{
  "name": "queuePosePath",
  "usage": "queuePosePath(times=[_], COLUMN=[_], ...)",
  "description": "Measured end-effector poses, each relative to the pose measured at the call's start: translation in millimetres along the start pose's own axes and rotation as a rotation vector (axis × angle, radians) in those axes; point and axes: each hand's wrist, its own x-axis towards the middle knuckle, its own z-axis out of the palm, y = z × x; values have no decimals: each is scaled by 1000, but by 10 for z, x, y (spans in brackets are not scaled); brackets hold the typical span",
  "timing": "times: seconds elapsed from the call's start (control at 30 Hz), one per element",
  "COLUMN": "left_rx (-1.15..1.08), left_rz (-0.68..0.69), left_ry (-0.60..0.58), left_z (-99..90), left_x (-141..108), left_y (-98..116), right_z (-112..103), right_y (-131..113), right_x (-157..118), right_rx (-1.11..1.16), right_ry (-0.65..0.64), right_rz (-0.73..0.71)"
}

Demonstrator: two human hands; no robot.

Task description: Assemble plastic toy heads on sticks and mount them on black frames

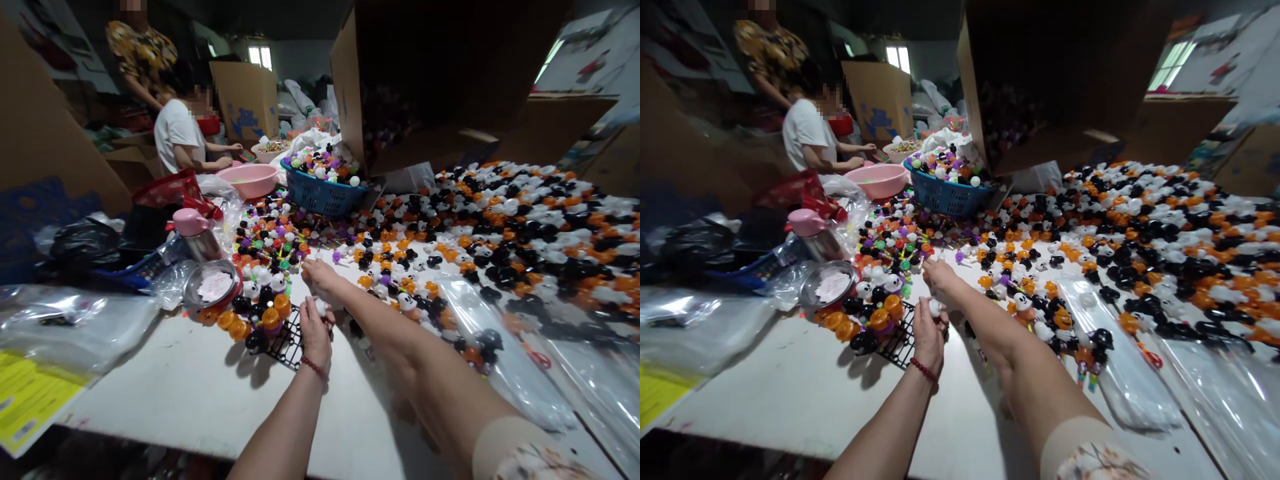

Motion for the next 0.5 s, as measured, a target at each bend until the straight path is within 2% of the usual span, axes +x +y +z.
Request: queuePosePath(times=[0.1, 0.2, 0.3, 0.37, 0.5], left_rx=[5, 7, -3, -2, 21], left_rz=[-20, -27, -15, -9, -7], left_ry=[-13, -25, -21, -14, -11], left_z=[14, 24, 29, 33, 46], left_x=[-20, -37, -46, -50, -60], left_y=[9, 13, 25, 33, 24], right_z=[-37, -132, -277, -399, -631], right_y=[-56, -83, -91, -99, -163], right_x=[-155, -424, -795, -1083, -1596], right_rx=[0, 7, 27, 98, 317], right_ry=[-34, -51, -50, -4, 76], right_rz=[21, 71, 142, 165, 123])
